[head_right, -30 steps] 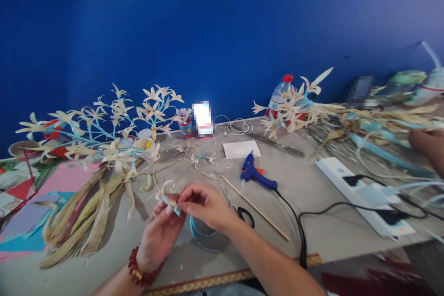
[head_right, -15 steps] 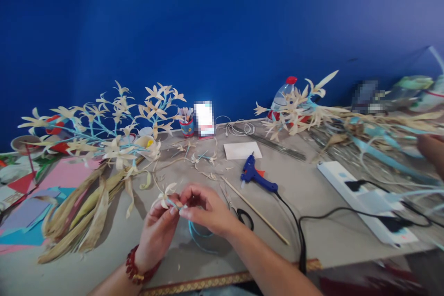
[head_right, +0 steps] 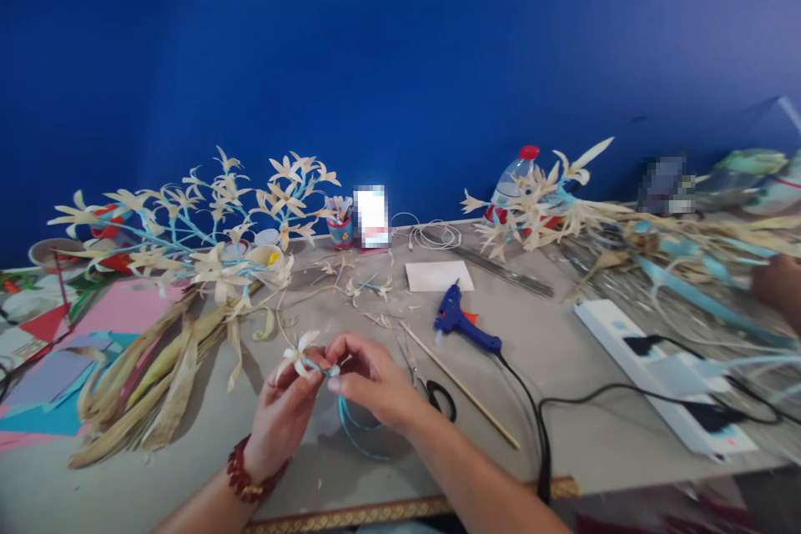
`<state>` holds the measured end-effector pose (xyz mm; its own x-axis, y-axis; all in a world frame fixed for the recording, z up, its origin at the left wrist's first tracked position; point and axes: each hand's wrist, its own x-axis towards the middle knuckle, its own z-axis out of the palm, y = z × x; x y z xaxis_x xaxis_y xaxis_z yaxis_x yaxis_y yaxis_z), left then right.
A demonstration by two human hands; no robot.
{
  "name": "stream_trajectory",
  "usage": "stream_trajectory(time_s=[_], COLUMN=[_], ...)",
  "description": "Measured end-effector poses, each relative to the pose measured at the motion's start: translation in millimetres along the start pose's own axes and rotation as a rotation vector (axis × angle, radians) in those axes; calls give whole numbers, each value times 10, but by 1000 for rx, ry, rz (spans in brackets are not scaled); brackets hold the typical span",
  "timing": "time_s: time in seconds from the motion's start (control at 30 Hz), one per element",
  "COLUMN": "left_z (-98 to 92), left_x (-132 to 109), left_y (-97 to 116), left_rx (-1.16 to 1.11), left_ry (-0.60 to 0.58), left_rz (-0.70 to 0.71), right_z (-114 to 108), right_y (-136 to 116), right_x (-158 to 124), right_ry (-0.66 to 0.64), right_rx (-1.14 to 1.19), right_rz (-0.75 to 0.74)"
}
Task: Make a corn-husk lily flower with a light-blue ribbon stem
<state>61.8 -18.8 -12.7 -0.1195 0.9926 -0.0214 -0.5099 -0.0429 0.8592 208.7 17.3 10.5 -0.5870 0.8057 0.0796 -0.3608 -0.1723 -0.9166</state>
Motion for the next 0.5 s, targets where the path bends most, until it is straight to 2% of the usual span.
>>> stream_trajectory(time_s=[0.23,0.5], left_z=[-104,-127], left_x=[-7,-34], left_y=[-104,-140], left_rx=[62,66], left_ry=[-54,-13], left_rz=[8,-4], right_z=[62,73], right_y=[9,58], right_x=[-2,1], right_ry=[63,120], right_rx=[28,43], right_rz=[4,-22])
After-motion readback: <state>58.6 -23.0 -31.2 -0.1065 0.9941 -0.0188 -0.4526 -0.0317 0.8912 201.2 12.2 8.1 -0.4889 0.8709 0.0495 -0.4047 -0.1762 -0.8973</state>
